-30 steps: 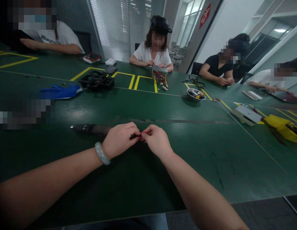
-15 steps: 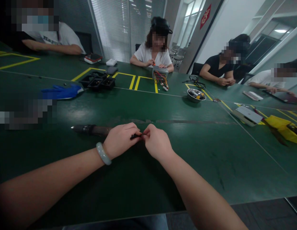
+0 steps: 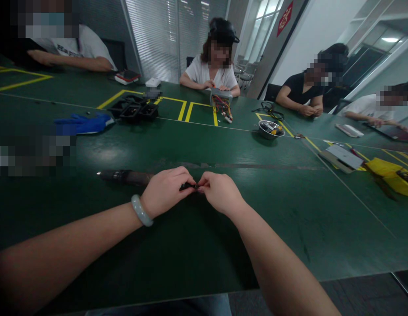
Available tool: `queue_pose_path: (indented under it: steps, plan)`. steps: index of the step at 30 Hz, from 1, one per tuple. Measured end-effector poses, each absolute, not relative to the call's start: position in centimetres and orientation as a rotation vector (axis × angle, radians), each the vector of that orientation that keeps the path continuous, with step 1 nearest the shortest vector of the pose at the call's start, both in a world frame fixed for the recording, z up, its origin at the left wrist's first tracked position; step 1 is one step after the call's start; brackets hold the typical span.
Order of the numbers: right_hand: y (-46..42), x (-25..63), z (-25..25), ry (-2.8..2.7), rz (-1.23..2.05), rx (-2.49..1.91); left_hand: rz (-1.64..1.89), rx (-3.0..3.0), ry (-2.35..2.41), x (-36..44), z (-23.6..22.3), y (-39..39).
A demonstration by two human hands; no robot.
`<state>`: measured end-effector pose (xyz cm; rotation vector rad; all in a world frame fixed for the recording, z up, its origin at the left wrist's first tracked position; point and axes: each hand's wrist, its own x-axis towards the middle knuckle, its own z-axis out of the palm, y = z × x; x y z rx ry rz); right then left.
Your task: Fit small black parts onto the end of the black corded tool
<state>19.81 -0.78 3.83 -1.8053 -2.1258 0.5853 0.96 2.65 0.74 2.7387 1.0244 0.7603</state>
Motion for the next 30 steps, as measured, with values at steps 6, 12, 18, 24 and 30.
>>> queue_pose_path:
  steps: [6,12,18,24,30]
  plan:
    - [-0.5,20.1,3.2,-2.096,0.680,-1.706,0.772,2.734,1.035,1.0,0.6,2.7]
    - [-0.2,20.2,2.8,-2.047,0.811,-1.671,0.765,2.711,1.066,0.9,0.8,2.6]
    - [-0.6,19.4,2.7,-1.997,0.657,-1.726,0.772,2.682,1.098,1.0,0.9,2.5]
    - [-0.5,19.3,1.5,-1.839,0.833,-1.718,0.771,2.697,1.107,1.1,0.9,2.6]
    - [-0.3,19.5,1.0,-1.806,0.868,-1.688,0.751,2.719,1.080,0.9,0.8,2.7]
